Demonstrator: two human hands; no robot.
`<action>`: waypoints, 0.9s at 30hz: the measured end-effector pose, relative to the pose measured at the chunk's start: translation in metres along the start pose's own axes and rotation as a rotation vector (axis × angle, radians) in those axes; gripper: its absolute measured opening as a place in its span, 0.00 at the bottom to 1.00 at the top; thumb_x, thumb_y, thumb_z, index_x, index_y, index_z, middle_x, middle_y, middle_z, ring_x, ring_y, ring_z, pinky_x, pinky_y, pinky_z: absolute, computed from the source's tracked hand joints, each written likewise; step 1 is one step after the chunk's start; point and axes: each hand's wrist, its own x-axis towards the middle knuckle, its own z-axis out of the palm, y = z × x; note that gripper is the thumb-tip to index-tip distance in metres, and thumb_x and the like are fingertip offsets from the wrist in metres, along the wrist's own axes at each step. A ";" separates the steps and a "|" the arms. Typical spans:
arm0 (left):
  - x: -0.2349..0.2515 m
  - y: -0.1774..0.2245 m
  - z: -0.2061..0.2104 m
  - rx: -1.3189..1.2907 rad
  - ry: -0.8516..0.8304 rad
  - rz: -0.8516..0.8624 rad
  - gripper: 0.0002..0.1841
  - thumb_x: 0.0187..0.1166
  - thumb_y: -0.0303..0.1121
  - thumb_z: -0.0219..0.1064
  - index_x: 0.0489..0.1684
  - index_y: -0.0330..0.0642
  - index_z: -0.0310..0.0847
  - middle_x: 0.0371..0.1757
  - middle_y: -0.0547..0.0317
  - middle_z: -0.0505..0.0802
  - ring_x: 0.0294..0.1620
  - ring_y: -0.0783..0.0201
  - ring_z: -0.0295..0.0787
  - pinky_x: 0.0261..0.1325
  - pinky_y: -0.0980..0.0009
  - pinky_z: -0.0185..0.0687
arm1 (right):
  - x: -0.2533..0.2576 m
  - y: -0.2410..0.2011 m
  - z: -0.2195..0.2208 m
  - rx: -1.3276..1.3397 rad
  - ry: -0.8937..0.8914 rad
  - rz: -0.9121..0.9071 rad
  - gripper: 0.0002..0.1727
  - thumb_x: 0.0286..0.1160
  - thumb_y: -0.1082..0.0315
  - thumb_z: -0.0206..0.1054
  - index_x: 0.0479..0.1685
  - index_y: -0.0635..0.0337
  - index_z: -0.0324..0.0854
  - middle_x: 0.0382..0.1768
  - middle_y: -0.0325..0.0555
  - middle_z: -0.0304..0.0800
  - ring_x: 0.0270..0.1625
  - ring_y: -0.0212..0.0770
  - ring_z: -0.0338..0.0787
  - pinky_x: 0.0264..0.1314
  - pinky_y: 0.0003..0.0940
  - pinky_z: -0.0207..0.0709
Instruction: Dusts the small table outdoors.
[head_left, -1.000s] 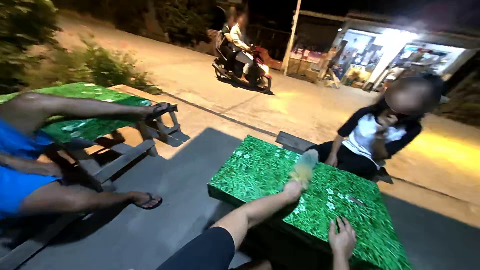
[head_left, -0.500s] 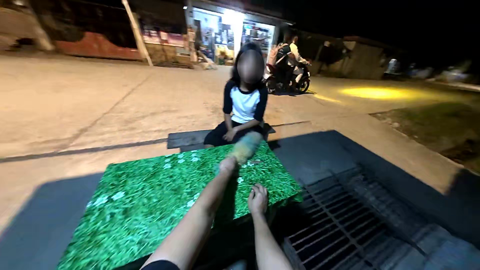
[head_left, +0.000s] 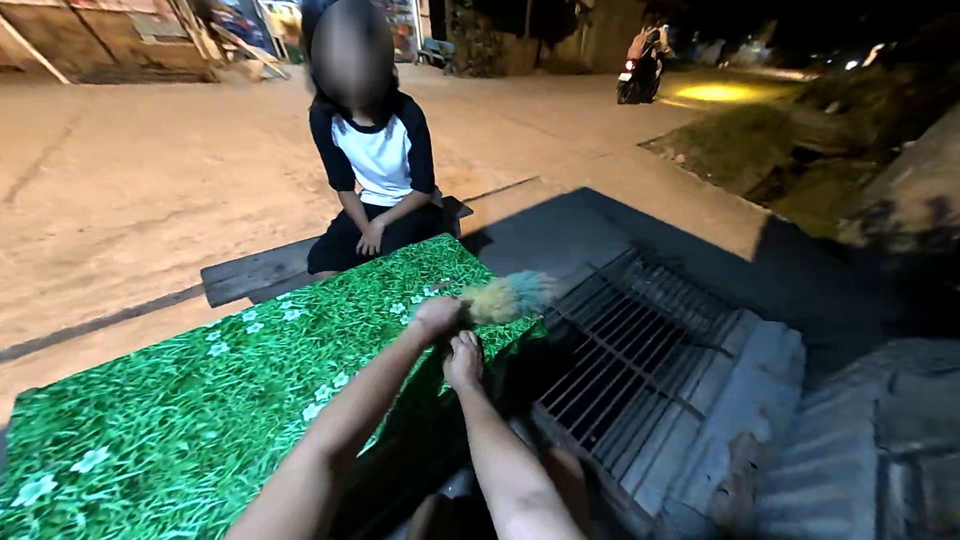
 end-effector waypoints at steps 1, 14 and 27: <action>-0.008 -0.024 0.003 -0.014 0.029 -0.076 0.15 0.85 0.37 0.64 0.67 0.52 0.86 0.61 0.41 0.92 0.61 0.35 0.90 0.57 0.30 0.83 | 0.003 0.005 0.006 0.012 0.039 -0.060 0.18 0.82 0.73 0.57 0.61 0.60 0.91 0.75 0.49 0.85 0.84 0.49 0.75 0.89 0.42 0.64; -0.369 -0.190 0.080 -0.296 0.335 -1.145 0.27 0.94 0.49 0.48 0.77 0.35 0.75 0.69 0.19 0.83 0.72 0.20 0.78 0.67 0.22 0.70 | 0.005 0.005 0.007 0.029 0.033 -0.099 0.19 0.85 0.71 0.54 0.63 0.59 0.90 0.78 0.47 0.83 0.85 0.49 0.74 0.89 0.43 0.64; -0.382 -0.007 0.092 -0.336 0.119 -0.833 0.18 0.93 0.42 0.55 0.72 0.48 0.82 0.62 0.36 0.91 0.63 0.33 0.89 0.62 0.33 0.81 | -0.005 0.008 -0.003 0.024 -0.018 -0.171 0.18 0.86 0.72 0.57 0.66 0.62 0.88 0.79 0.54 0.80 0.85 0.56 0.74 0.89 0.51 0.63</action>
